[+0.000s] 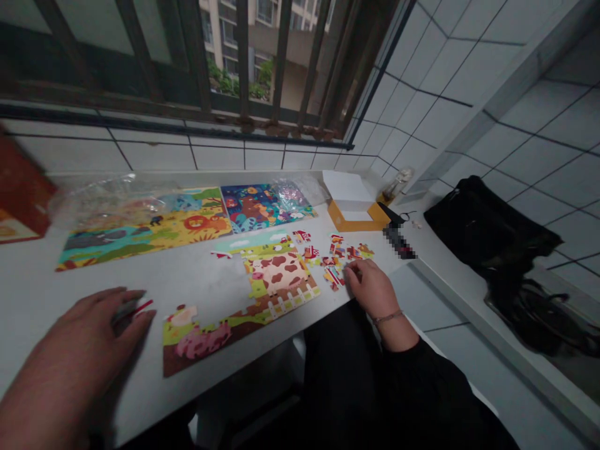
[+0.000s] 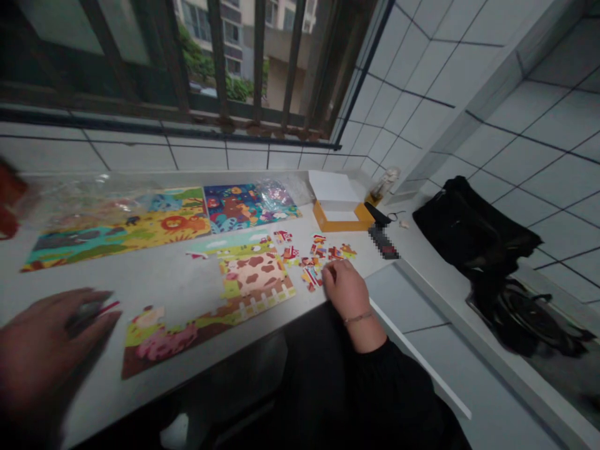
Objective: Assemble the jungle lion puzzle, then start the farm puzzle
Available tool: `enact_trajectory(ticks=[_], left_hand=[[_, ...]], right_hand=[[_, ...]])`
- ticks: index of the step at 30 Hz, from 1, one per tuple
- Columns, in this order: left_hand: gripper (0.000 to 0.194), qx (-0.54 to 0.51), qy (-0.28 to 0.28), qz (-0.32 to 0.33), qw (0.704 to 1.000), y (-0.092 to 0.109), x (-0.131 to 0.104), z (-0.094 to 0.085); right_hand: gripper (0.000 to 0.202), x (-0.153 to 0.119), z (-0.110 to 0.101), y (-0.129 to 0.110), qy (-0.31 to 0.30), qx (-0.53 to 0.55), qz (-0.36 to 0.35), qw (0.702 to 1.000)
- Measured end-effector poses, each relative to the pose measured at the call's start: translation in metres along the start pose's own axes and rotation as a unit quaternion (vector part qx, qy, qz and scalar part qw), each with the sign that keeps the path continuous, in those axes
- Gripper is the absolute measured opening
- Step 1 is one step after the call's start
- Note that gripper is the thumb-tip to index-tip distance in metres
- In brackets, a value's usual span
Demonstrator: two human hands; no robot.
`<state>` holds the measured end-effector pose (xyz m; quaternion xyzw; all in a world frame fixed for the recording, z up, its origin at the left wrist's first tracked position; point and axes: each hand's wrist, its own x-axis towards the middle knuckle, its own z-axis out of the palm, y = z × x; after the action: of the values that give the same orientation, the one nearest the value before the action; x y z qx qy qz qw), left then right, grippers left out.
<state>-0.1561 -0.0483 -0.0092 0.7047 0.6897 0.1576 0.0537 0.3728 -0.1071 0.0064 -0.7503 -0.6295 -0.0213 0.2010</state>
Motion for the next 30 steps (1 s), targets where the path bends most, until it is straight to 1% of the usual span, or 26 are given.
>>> enact_trajectory(ticks=[1,4,7,10,12,14,16,18,22,25,30], left_hand=[[0.076,0.007,-0.012,0.002,1.0,0.005,-0.003,-0.009],[0.084,-0.004,-0.057,-0.048,0.997,0.015,-0.01,-0.032],[0.082,0.0,-0.097,-0.085,0.992,0.011,-0.013,-0.043],[0.072,-0.01,-0.097,-0.08,0.992,0.001,-0.015,-0.041],[0.065,-0.028,-0.086,-0.072,0.993,-0.003,-0.016,-0.038],[0.06,-0.048,-0.073,-0.07,0.994,-0.005,-0.015,-0.036],[0.057,-0.067,-0.068,-0.065,0.993,-0.007,-0.015,-0.034],[0.055,-0.078,-0.066,-0.053,0.993,-0.009,-0.014,-0.033],[0.053,-0.074,-0.056,-0.033,0.995,-0.013,-0.012,-0.029],[0.051,-0.074,-0.045,-0.022,0.996,-0.011,-0.012,-0.028],[0.049,-0.089,-0.023,0.0,0.996,0.003,-0.009,-0.027]], right_hand=[[0.018,-0.004,0.003,-0.003,0.015,0.019,-0.017,1.0],[0.025,-0.025,0.017,-0.017,0.066,0.073,-0.067,0.993],[0.025,-0.046,0.031,-0.033,0.123,0.109,-0.133,0.977],[0.025,-0.057,0.041,-0.043,0.143,0.137,-0.195,0.961],[0.026,-0.057,0.044,-0.047,0.151,0.149,-0.205,0.955],[0.029,-0.055,0.045,-0.048,0.158,0.158,-0.2,0.954],[0.031,-0.054,0.046,-0.048,0.146,0.164,-0.191,0.957],[0.032,-0.054,0.046,-0.047,0.118,0.17,-0.179,0.962],[0.034,-0.054,0.048,-0.044,0.074,0.176,-0.157,0.969],[0.037,-0.054,0.049,-0.045,0.068,0.174,-0.158,0.97],[0.031,-0.051,0.046,-0.049,0.096,0.187,-0.201,0.957]])
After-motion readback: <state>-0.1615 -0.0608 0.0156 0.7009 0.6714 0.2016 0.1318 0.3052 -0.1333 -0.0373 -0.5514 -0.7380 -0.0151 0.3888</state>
